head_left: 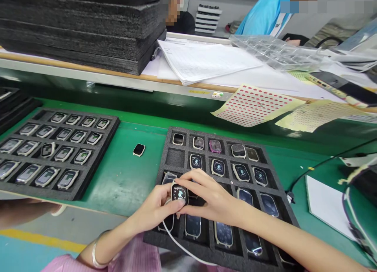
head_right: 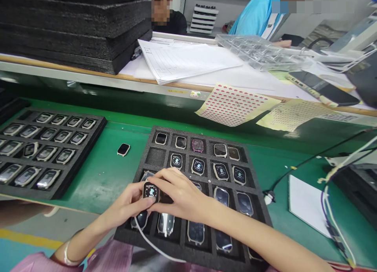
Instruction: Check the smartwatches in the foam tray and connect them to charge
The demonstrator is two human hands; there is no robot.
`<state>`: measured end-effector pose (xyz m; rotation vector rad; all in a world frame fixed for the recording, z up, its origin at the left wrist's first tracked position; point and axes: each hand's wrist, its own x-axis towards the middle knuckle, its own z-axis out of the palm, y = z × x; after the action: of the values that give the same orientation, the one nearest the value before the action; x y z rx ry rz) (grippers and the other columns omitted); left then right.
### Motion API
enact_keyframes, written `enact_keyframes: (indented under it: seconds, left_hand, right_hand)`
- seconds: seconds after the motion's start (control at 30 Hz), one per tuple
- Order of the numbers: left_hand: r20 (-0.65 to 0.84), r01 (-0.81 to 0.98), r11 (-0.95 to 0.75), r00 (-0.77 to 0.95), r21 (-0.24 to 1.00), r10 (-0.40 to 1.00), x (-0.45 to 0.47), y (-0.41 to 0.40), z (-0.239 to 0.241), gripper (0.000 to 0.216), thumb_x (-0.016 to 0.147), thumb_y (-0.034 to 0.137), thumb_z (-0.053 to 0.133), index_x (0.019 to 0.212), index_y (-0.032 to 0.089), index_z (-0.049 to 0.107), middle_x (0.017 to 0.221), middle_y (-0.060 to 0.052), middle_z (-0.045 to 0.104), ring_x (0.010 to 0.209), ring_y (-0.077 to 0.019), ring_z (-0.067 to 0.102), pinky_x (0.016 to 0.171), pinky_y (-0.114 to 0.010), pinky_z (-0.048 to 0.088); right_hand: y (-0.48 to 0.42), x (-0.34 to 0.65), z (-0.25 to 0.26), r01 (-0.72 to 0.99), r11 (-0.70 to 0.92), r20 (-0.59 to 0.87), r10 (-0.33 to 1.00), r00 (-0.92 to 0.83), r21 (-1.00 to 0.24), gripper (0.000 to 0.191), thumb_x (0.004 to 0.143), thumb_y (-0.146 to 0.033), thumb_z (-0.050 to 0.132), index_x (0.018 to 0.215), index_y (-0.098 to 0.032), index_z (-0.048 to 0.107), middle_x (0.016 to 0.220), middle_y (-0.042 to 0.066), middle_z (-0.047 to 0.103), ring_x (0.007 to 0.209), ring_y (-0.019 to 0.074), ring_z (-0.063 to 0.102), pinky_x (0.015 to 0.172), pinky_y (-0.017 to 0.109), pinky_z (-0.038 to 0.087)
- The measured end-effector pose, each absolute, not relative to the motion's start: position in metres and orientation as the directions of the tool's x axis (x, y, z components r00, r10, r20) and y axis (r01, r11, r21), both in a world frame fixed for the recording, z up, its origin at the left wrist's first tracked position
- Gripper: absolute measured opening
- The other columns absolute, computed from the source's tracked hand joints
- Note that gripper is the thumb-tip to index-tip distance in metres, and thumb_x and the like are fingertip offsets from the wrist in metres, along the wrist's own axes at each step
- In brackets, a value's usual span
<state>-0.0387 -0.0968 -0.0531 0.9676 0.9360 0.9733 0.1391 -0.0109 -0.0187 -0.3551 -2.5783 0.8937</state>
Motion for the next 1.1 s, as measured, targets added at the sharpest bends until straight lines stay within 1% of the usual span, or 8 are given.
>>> enact_keyframes:
  seconds: [0.1,0.23,0.63,0.83,0.93,1.0,1.07,1.1]
  left_hand:
    - [-0.195,-0.222,0.26,0.277,0.94,0.941,-0.039,-0.097,-0.054,0.025,0.084,0.037,0.062,0.089,0.013,0.061,0.069,0.0,0.054,0.062,-0.0122,0.047,0.057,-0.022,0.037]
    - [-0.218,-0.222,0.287,0.288,0.932,0.932,-0.039,-0.098,-0.053,0.023,0.084,0.037,0.062,0.086,0.014,0.059,0.061,0.004,0.047,0.054,-0.0095,0.039,0.054,-0.021,0.033]
    - [-0.176,-0.184,0.232,0.279,0.955,0.944,-0.039,-0.099,-0.054,0.025,0.084,0.036,0.059,0.094,0.012,0.06,0.075,0.0,0.049,0.068,-0.0138,0.039,0.062,-0.024,0.032]
    - [-0.189,-0.12,0.225,0.255,0.967,0.948,-0.038,-0.1,-0.055,0.024,0.086,0.036,0.058,0.092,0.013,0.06,0.067,0.003,0.044,0.063,-0.0125,0.036,0.057,-0.024,0.03]
    - [-0.192,-0.093,0.218,0.234,0.971,0.953,-0.035,-0.101,-0.054,0.027,0.085,0.036,0.059,0.103,0.016,0.06,0.077,0.0,0.052,0.076,-0.0171,0.047,0.068,-0.026,0.037]
    - [-0.192,-0.184,0.245,0.266,0.952,0.945,-0.032,-0.104,-0.052,0.042,0.08,0.033,0.067,0.117,0.02,0.053,0.094,-0.003,0.056,0.091,-0.0208,0.05,0.08,-0.029,0.041]
    - [-0.195,-0.316,0.312,0.352,0.896,0.916,-0.031,-0.109,-0.051,0.055,0.076,0.028,0.072,0.124,0.023,0.047,0.107,-0.005,0.055,0.099,-0.0216,0.051,0.088,-0.032,0.041]
    - [-0.196,-0.357,0.349,0.401,0.866,0.895,-0.03,-0.112,-0.05,0.055,0.075,0.026,0.072,0.124,0.023,0.047,0.109,-0.006,0.054,0.099,-0.0213,0.051,0.089,-0.034,0.04]
  right_hand:
    - [-0.011,0.139,-0.02,0.112,0.771,0.287,0.362,-0.887,-0.627,0.046,0.087,-0.036,0.065,0.125,-0.014,0.051,0.104,0.013,0.058,0.094,0.0237,0.053,0.083,0.041,0.047]
    - [-0.011,0.138,-0.02,0.11,0.778,0.297,0.361,-0.884,-0.619,0.045,0.086,-0.034,0.066,0.123,-0.013,0.052,0.104,0.013,0.059,0.094,0.0236,0.053,0.083,0.041,0.047]
    - [-0.011,0.137,-0.019,0.114,0.83,0.326,0.336,-0.884,-0.546,0.043,0.086,-0.035,0.066,0.12,-0.011,0.054,0.105,0.016,0.059,0.094,0.0258,0.054,0.084,0.044,0.047]
    - [-0.013,0.137,-0.019,0.108,0.846,0.334,0.32,-0.887,-0.523,0.04,0.087,-0.032,0.064,0.119,-0.01,0.054,0.106,0.017,0.058,0.095,0.0256,0.054,0.085,0.043,0.047]
    - [-0.006,0.138,-0.008,0.073,0.843,0.324,0.283,-0.903,-0.533,0.035,0.088,-0.029,0.062,0.118,-0.012,0.055,0.108,0.016,0.058,0.096,0.0251,0.055,0.083,0.042,0.047]
    - [0.006,0.138,0.0,0.043,0.801,0.326,0.291,-0.899,-0.598,0.035,0.086,-0.028,0.065,0.118,-0.014,0.056,0.107,0.013,0.059,0.097,0.024,0.055,0.083,0.039,0.047]
    - [0.023,0.135,0.003,0.064,0.743,0.34,0.379,-0.861,-0.666,0.037,0.082,-0.025,0.07,0.116,-0.016,0.058,0.105,0.01,0.06,0.097,0.0227,0.057,0.085,0.037,0.047]
    - [0.032,0.132,0.001,0.101,0.724,0.339,0.436,-0.833,-0.682,0.037,0.08,-0.023,0.071,0.115,-0.017,0.058,0.105,0.009,0.06,0.096,0.0223,0.057,0.086,0.037,0.047]
